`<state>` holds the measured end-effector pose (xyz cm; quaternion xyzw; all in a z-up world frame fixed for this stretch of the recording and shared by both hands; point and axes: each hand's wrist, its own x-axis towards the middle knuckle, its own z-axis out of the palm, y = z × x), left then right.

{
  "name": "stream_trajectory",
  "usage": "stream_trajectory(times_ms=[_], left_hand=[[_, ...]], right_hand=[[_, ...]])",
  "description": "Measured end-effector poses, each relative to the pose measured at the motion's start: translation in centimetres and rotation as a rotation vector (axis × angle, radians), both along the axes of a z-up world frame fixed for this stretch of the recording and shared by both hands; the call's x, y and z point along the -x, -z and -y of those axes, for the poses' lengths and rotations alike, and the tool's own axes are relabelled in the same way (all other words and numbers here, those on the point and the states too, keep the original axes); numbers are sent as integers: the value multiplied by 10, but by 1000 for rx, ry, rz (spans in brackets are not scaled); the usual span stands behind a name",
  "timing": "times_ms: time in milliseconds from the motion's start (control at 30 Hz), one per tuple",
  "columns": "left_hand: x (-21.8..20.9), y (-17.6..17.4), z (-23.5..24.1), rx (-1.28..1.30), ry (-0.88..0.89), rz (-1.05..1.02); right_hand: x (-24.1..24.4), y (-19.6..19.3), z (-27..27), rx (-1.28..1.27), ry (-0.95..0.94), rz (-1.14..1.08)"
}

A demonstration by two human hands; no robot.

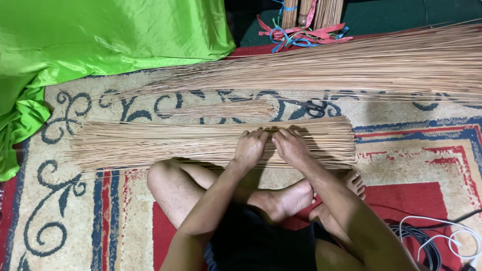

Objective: Gathering, aligning, and bundling long wooden sticks and trimming binding material with scissors

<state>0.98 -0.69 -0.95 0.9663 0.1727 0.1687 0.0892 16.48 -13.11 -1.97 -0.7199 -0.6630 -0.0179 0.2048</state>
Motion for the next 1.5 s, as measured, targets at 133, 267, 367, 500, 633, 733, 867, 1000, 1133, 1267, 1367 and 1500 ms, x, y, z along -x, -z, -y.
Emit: stream_trajectory(times_ms=[133,267,367,500,633,733,867,1000,1133,1267,1367,1500], left_hand=[[-9,-1,1,5,-21,15],[-9,2,-1,-47,-34,8],[-18,19,4,0,-32,-8],[-38,45,23,73,-40,-33],[-55,33,41,39,8,-36],[-65,40,50,40,24,-26],[-69,44,53,11,17,-21],[-71,55,47,64,16,-14],[-68,47,45,35,28,-17],[-66,29,44,101,22,-11],[-70,39,39,71,2,20],[-74,52,32,4,-32,85]], right_hand=[[-23,-7,12,61,37,-32],[-68,-10,41,143,68,7],[-96,-29,64,240,76,-108],[-113,-102,84,354,120,-275],[-155,-73,118,434,195,-241],[-167,-62,139,525,323,-224],[-173,-42,157,509,417,-125],[-179,-17,163,511,468,-42],[-177,-14,162,534,505,-29],[-178,-19,159,472,499,-154],[-183,-19,161,343,543,-477],[-163,-54,148,-15,697,-1028]])
